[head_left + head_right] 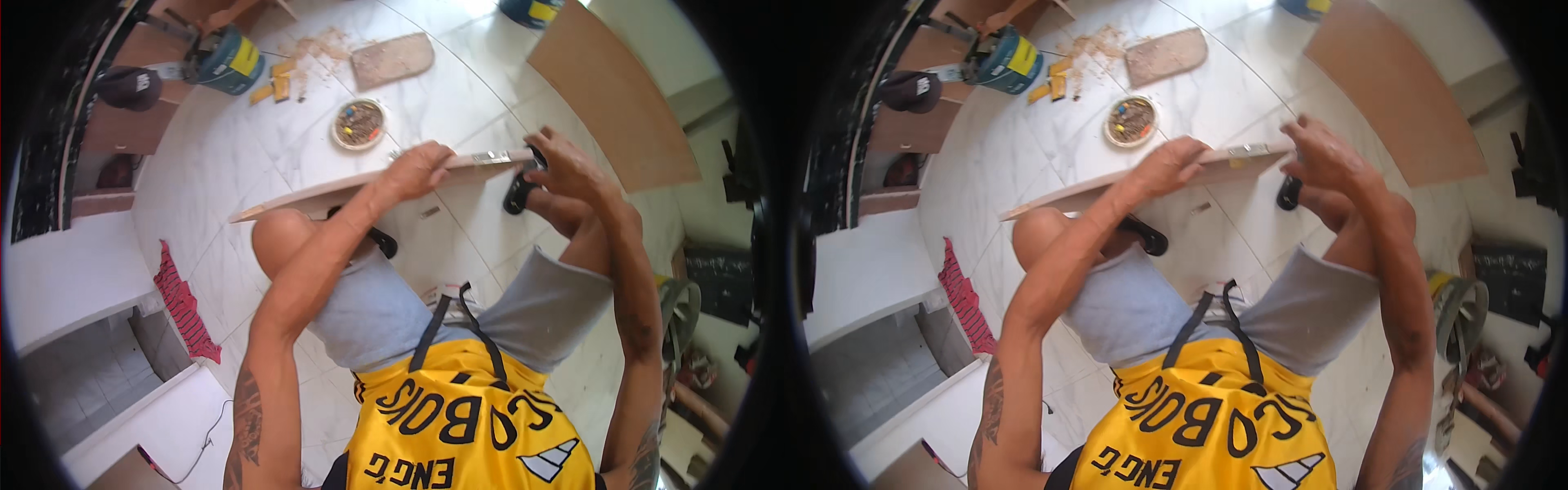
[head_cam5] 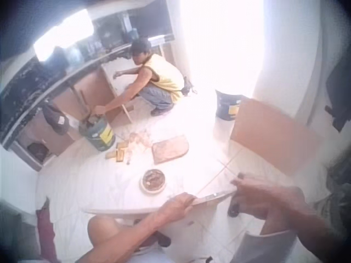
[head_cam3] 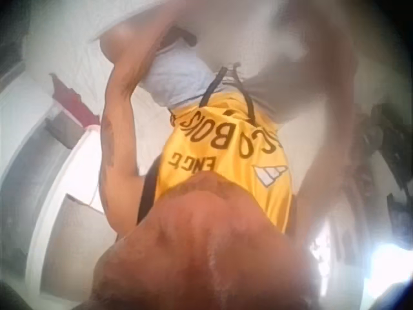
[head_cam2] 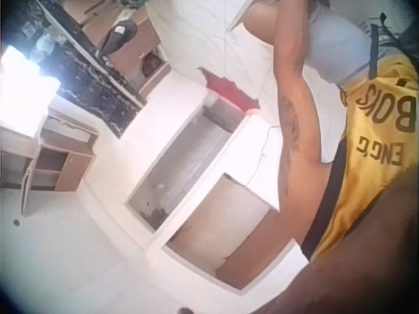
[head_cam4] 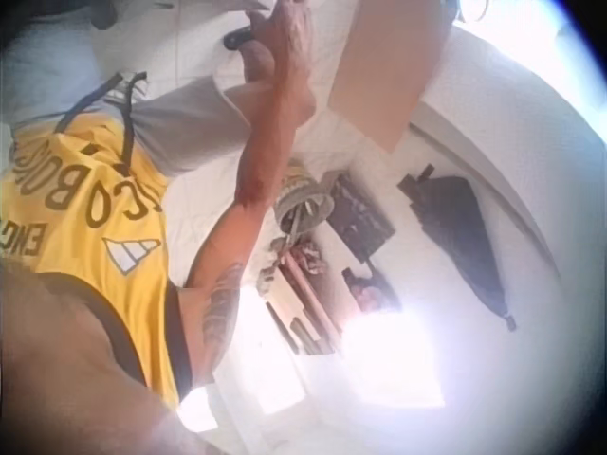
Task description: The person attaches a metal hinge to a wooden cabinet door using a screwdriver.
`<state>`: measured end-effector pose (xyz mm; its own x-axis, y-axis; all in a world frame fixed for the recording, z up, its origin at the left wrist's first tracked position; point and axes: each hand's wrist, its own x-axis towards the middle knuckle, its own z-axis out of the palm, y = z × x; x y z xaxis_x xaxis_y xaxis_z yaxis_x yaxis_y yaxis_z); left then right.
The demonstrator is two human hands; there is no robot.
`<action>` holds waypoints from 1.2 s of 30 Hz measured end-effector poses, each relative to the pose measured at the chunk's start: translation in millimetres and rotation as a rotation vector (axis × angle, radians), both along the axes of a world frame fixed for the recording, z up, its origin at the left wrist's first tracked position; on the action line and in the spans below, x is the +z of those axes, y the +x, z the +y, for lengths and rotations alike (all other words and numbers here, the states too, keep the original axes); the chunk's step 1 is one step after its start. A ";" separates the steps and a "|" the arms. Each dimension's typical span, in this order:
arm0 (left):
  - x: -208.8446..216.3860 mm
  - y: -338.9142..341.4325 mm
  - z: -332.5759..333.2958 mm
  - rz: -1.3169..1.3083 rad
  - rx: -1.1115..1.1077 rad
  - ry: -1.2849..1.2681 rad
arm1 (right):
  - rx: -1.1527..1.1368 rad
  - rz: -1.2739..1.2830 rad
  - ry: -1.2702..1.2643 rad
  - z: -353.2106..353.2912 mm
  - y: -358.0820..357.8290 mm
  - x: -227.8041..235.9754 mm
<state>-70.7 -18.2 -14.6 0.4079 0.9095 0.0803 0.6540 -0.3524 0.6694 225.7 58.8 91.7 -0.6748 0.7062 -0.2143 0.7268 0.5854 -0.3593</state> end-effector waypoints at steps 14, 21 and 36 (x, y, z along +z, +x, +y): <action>0.1 21.5 9.2 0.146 0.128 -0.130 | 0.061 -0.111 -0.032 -11.5 -42.6 -7.1; 0.6 25.3 8.0 0.180 0.131 -0.141 | 0.071 -0.144 -0.021 0.5 -43.2 -25.7; -8.8 23.5 9.1 0.123 0.114 -0.105 | 0.043 -0.190 -0.009 6.5 -43.5 -44.3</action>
